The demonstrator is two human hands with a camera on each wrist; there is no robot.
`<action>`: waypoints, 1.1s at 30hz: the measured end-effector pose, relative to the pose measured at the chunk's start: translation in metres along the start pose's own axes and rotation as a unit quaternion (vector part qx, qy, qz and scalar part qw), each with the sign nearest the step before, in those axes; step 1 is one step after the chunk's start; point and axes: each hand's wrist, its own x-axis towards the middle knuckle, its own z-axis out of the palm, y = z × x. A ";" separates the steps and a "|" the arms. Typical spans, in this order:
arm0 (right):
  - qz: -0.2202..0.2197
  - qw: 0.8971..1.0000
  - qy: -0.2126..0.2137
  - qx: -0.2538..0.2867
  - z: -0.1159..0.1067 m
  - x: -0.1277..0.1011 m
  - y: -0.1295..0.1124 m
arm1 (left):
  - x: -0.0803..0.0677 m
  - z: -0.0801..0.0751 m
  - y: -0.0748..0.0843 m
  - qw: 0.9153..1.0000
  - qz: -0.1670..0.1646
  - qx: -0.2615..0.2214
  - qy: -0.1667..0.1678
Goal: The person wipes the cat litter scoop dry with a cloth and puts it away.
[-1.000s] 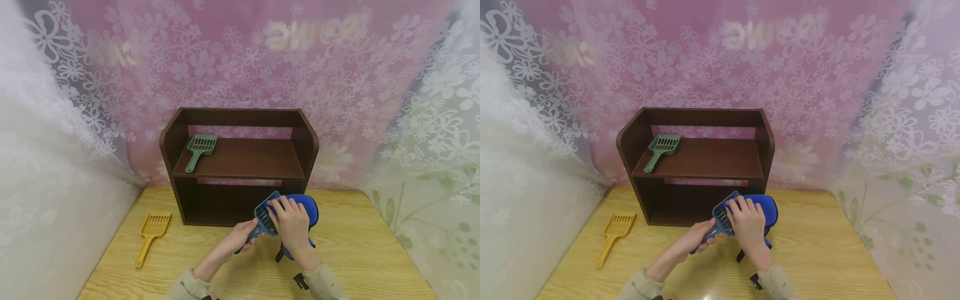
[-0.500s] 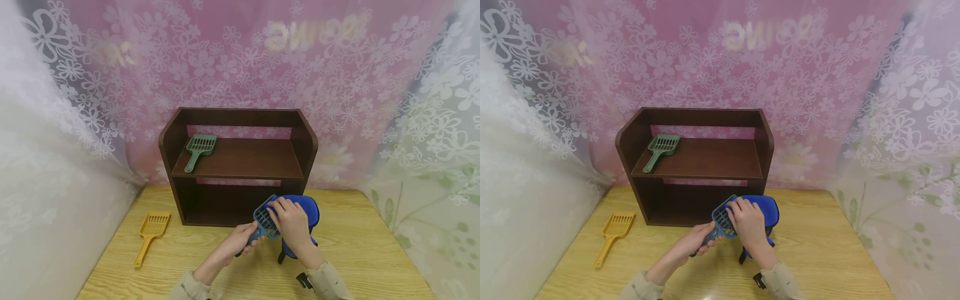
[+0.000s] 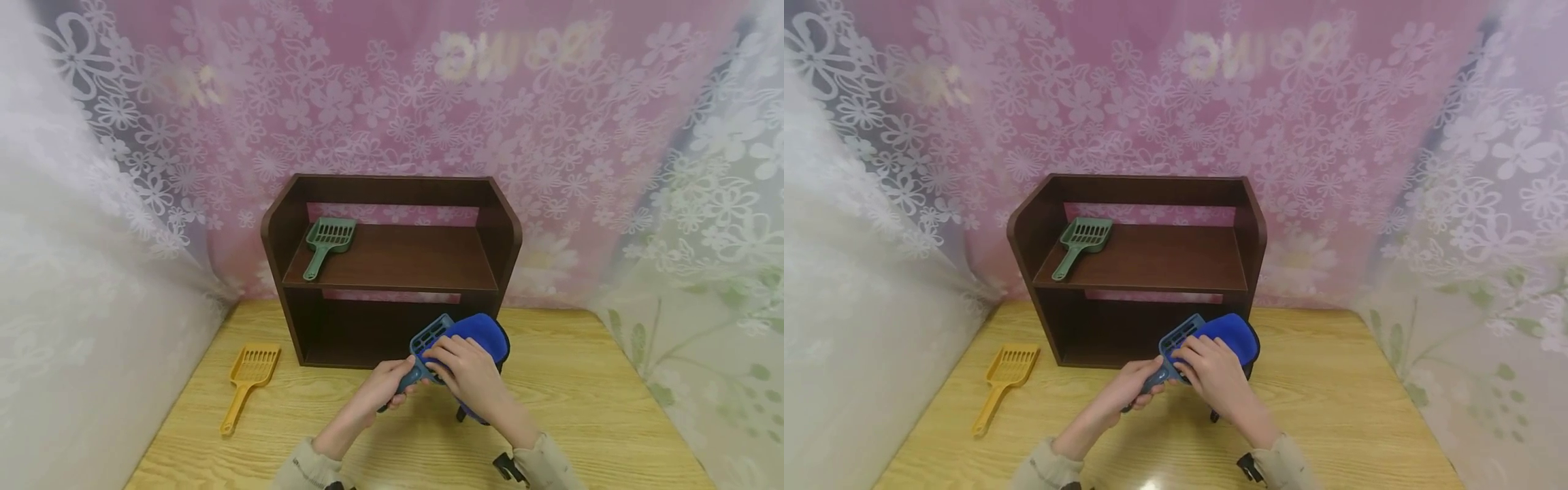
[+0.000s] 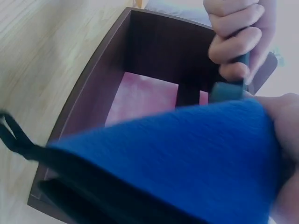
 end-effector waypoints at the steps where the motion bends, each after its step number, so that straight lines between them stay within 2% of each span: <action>1: -0.006 1.000 -0.012 -0.002 -0.002 -0.001 0.000 | 0.000 -0.002 0.000 1.000 0.000 0.000 0.002; 6: -0.052 0.997 -0.051 -0.017 -0.010 -0.004 0.002 | -0.004 -0.009 0.000 1.000 -0.002 -0.002 0.009; 11: -0.094 0.993 -0.041 -0.061 -0.014 -0.006 0.006 | -0.006 -0.011 0.002 1.000 0.000 0.008 0.009; 14: -0.090 0.993 -0.023 -0.080 -0.015 -0.008 0.012 | -0.007 -0.014 0.003 1.000 0.003 0.020 0.004; 20: -0.052 0.994 -0.002 -0.095 -0.016 -0.016 0.022 | -0.009 -0.020 0.001 0.999 0.005 0.041 -0.006; 24: -0.008 0.995 0.037 -0.089 -0.014 -0.021 0.028 | -0.011 -0.025 -0.002 0.999 0.007 0.048 -0.010; 28: 0.070 0.994 0.078 -0.022 -0.014 -0.028 0.033 | -0.014 -0.029 -0.004 0.999 0.000 0.037 -0.013; 31: 0.151 0.981 0.105 0.055 -0.014 -0.032 0.034 | -0.014 -0.031 -0.004 1.000 -0.003 0.012 -0.013; 33: 0.207 0.963 0.123 0.117 -0.013 -0.034 0.033 | -0.013 -0.032 -0.003 1.000 0.003 -0.002 -0.011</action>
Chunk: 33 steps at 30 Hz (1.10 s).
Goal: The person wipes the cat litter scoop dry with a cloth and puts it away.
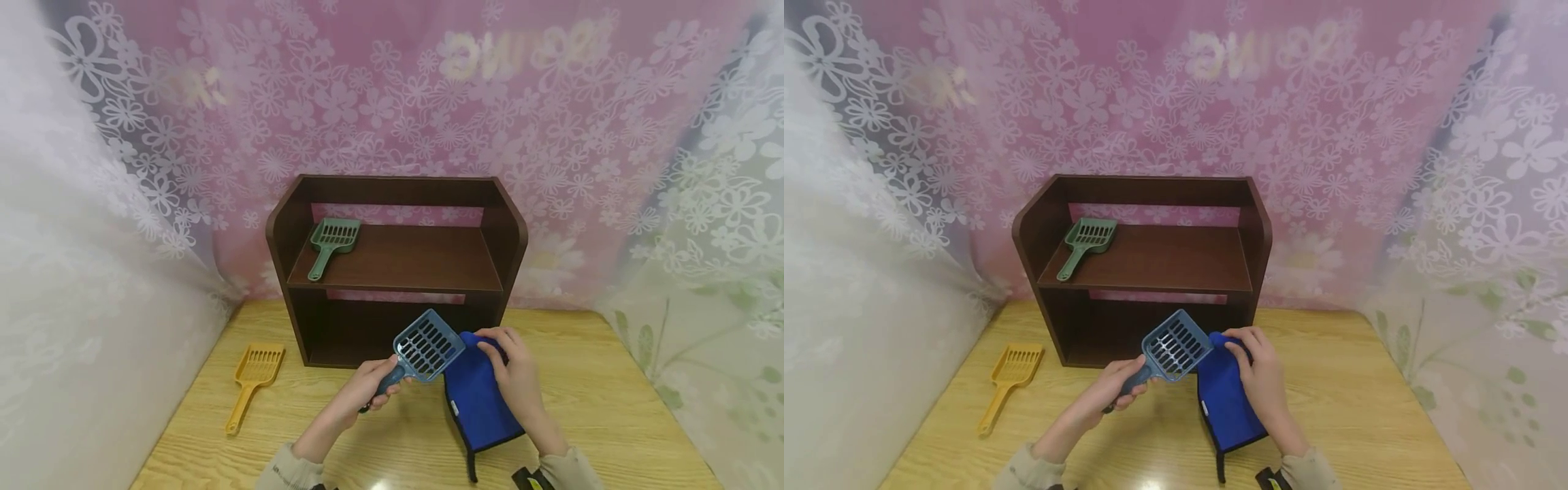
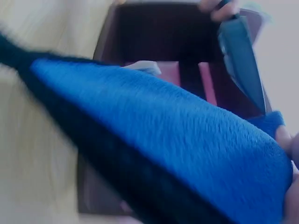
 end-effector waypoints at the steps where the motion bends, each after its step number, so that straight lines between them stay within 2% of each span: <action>1: 0.034 0.999 0.004 0.030 0.001 -0.002 0.000 | 0.000 0.000 0.000 1.000 0.004 -0.007 0.001; 3: 0.108 0.989 0.003 0.097 0.002 -0.005 -0.002 | 0.000 0.001 0.001 1.000 0.011 -0.015 0.001; 4: 0.147 0.980 -0.001 0.132 0.002 -0.007 -0.003 | 0.001 0.002 0.002 1.000 0.013 -0.018 -0.002; 6: 0.227 0.954 -0.011 0.193 0.003 -0.010 -0.005 | 0.002 0.005 0.003 1.000 0.015 -0.022 -0.010; 9: 0.329 0.903 -0.026 0.274 0.004 -0.012 -0.011 | 0.004 0.011 0.004 0.999 0.012 -0.032 -0.021; 11: 0.368 0.876 -0.028 0.310 0.005 -0.013 -0.014 | 0.006 0.014 0.003 0.999 0.010 -0.040 -0.031; 13: 0.384 0.859 -0.026 0.339 0.006 -0.013 -0.017 | 0.007 0.018 0.001 0.998 0.006 -0.044 -0.039; 14: 0.387 0.854 -0.024 0.348 0.007 -0.013 -0.018 | 0.008 0.020 0.000 0.998 0.005 -0.045 -0.044; 17: 0.387 0.850 -0.017 0.357 0.008 -0.011 -0.019 | 0.010 0.025 -0.002 0.997 0.002 -0.054 -0.063; 21: 0.387 0.849 -0.004 0.361 0.013 -0.006 -0.017 | 0.012 0.029 -0.003 0.992 -0.006 -0.079 -0.097; 26: 0.384 0.849 0.008 0.362 0.018 0.000 -0.015 | 0.011 0.033 -0.004 0.988 -0.015 -0.078 -0.131; 29: 0.378 0.852 0.008 0.362 0.021 0.002 -0.013 | 0.010 0.034 -0.005 0.988 -0.017 -0.066 -0.135; 33: 0.381 0.846 0.000 0.373 0.022 0.001 -0.011 | 0.010 0.032 -0.005 0.992 -0.019 -0.043 -0.113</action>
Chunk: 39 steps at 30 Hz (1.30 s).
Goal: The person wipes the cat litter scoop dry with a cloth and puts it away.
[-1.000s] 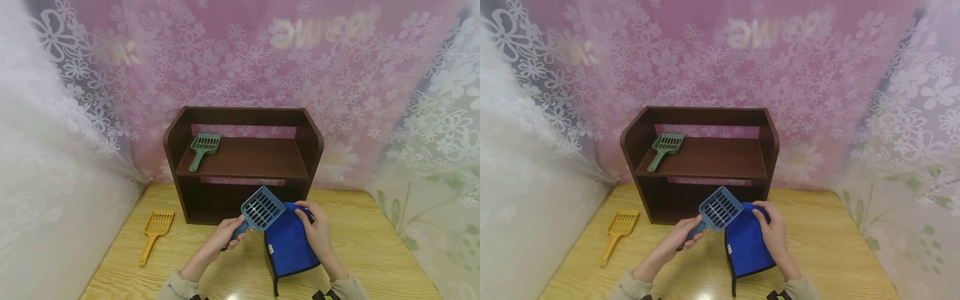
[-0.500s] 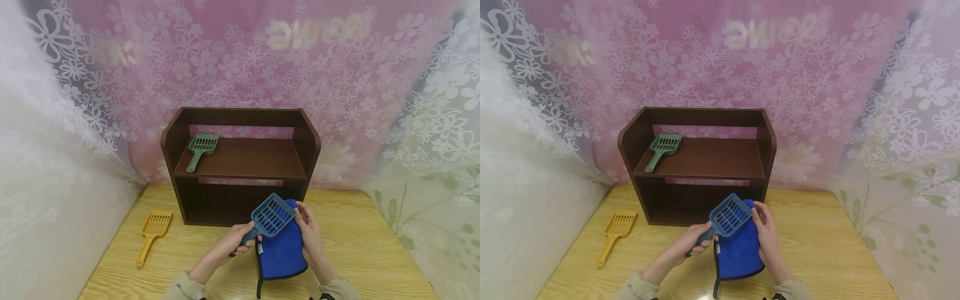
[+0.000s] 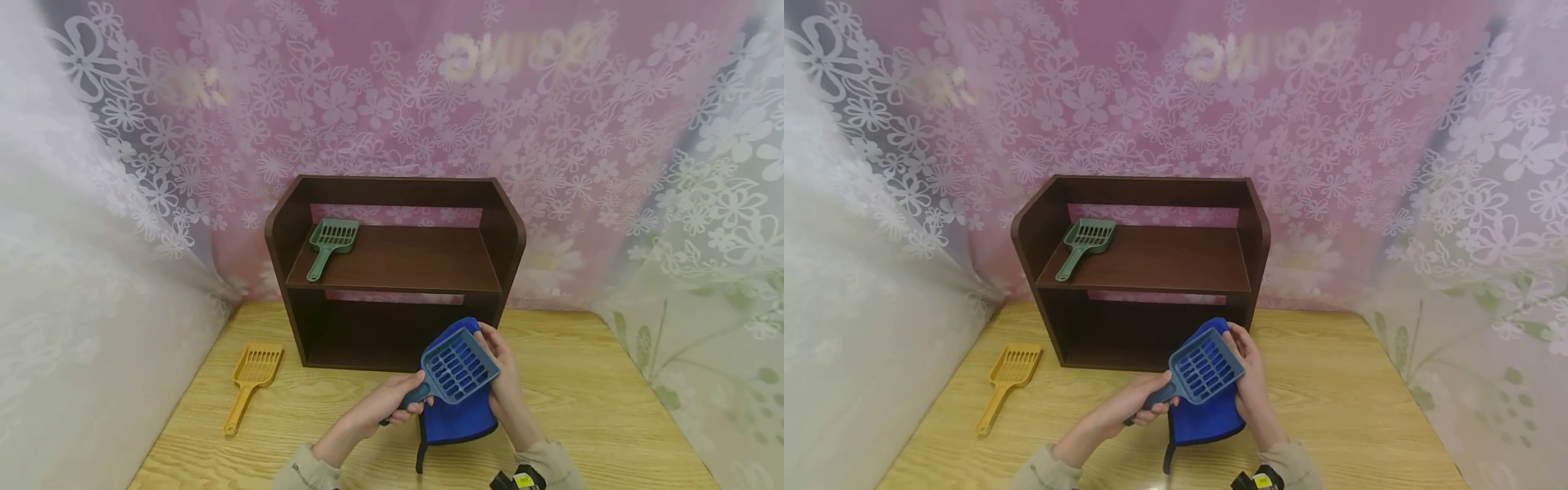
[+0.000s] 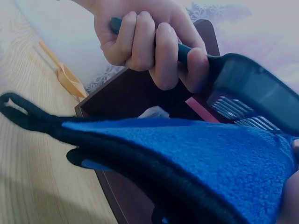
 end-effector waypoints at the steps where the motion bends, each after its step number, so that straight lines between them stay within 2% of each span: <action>1: 0.005 1.000 0.000 0.000 -0.001 -0.001 0.000 | 0.000 -0.001 0.000 1.000 -0.001 0.007 0.007; 4: 0.019 1.000 -0.004 0.012 -0.003 -0.004 0.000 | 0.001 -0.006 -0.001 1.000 -0.001 0.016 0.027; 8: 0.032 0.999 -0.020 0.027 -0.008 -0.009 0.001 | 0.003 -0.016 -0.003 0.999 0.008 -0.003 0.054; 13: 0.056 0.998 -0.027 0.011 -0.014 -0.016 0.000 | 0.002 -0.025 -0.003 0.997 0.020 -0.008 0.081; 16: 0.064 0.998 -0.019 -0.003 -0.015 -0.017 -0.003 | 0.001 -0.024 -0.002 0.998 0.020 -0.004 0.067; 23: 0.063 0.998 -0.009 -0.022 -0.012 -0.009 -0.006 | 0.003 -0.014 -0.001 1.000 0.002 -0.012 0.009; 27: 0.037 0.999 -0.020 -0.031 -0.012 -0.001 -0.007 | 0.002 -0.012 0.000 1.000 -0.010 0.010 -0.016; 30: 0.005 0.997 -0.049 -0.065 -0.016 0.006 -0.009 | 0.001 -0.017 0.000 0.998 -0.014 0.052 -0.024; 32: -0.018 0.991 -0.077 -0.107 -0.019 0.011 -0.013 | 0.000 -0.021 0.000 0.996 -0.010 0.084 -0.027; 34: -0.038 0.981 -0.110 -0.155 -0.024 0.016 -0.018 | -0.001 -0.026 0.000 0.992 -0.004 0.121 -0.029; 36: -0.061 0.965 -0.150 -0.204 -0.028 0.021 -0.023 | -0.003 -0.029 0.000 0.988 -0.001 0.153 -0.027; 39: -0.101 0.935 -0.213 -0.265 -0.031 0.028 -0.029 | -0.005 -0.033 0.001 0.982 0.003 0.188 -0.021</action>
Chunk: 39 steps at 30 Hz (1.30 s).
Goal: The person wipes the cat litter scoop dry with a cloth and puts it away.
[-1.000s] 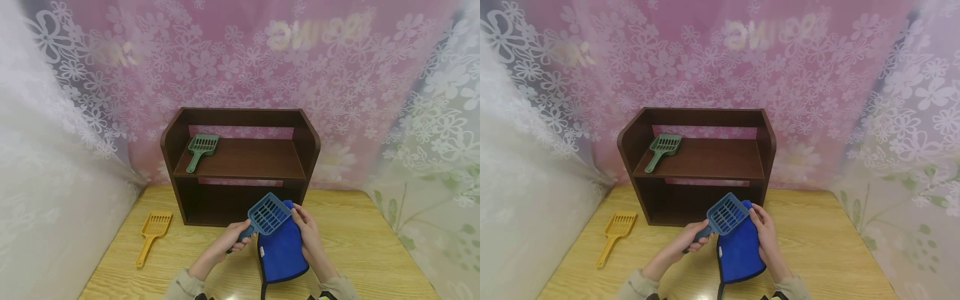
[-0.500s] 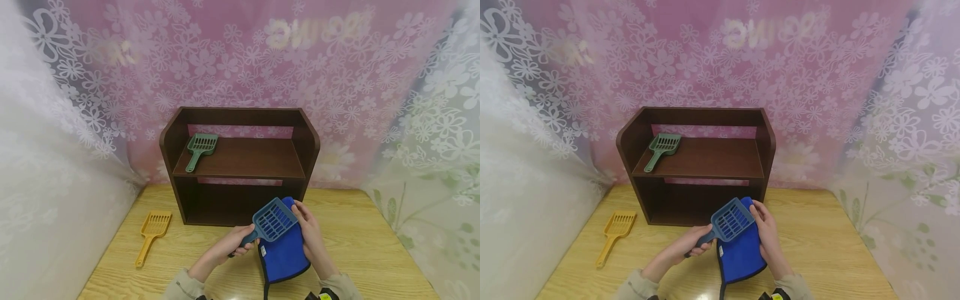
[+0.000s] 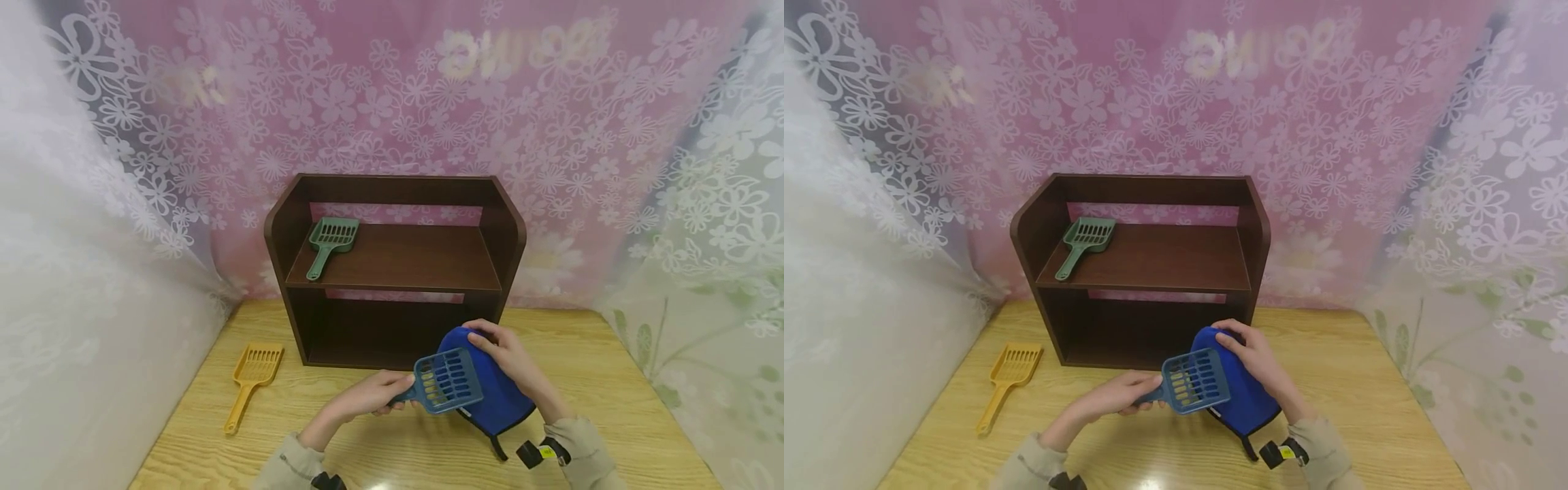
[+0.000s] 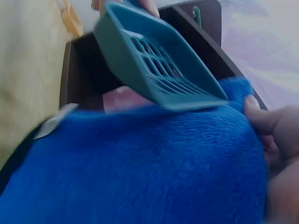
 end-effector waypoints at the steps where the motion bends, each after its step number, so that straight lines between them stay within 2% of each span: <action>1: -0.013 1.000 -0.019 -0.018 -0.002 0.002 -0.001 | 0.000 -0.001 0.000 1.000 0.000 0.008 0.003; 6: -0.048 0.993 -0.085 -0.073 -0.006 0.009 -0.007 | 0.000 -0.002 0.003 0.999 0.003 0.047 0.017; 9: -0.067 0.985 -0.134 -0.090 -0.001 0.014 -0.011 | 0.002 -0.003 0.006 0.996 0.009 0.089 0.016; 11: -0.088 0.976 -0.177 -0.090 0.005 0.017 -0.015 | 0.004 -0.002 0.008 0.992 0.019 0.122 0.009; 15: -0.137 0.952 -0.265 -0.075 0.020 0.023 -0.025 | 0.008 0.003 0.014 0.984 0.036 0.172 -0.014; 17: -0.158 0.942 -0.288 -0.074 0.026 0.024 -0.030 | 0.010 0.006 0.016 0.984 0.037 0.175 -0.021; 19: -0.169 0.938 -0.293 -0.075 0.028 0.025 -0.032 | 0.010 0.008 0.017 0.984 0.033 0.172 -0.017; 24: -0.163 0.944 -0.277 -0.070 0.022 0.022 -0.031 | 0.007 0.007 0.017 0.986 0.029 0.161 -0.001; 34: -0.139 0.953 -0.265 -0.057 0.003 0.021 -0.022 | 0.003 0.004 0.015 0.993 0.029 0.117 -0.008; 39: -0.117 0.963 -0.238 -0.054 -0.012 0.014 -0.016 | -0.001 -0.002 0.008 0.995 0.024 0.095 0.018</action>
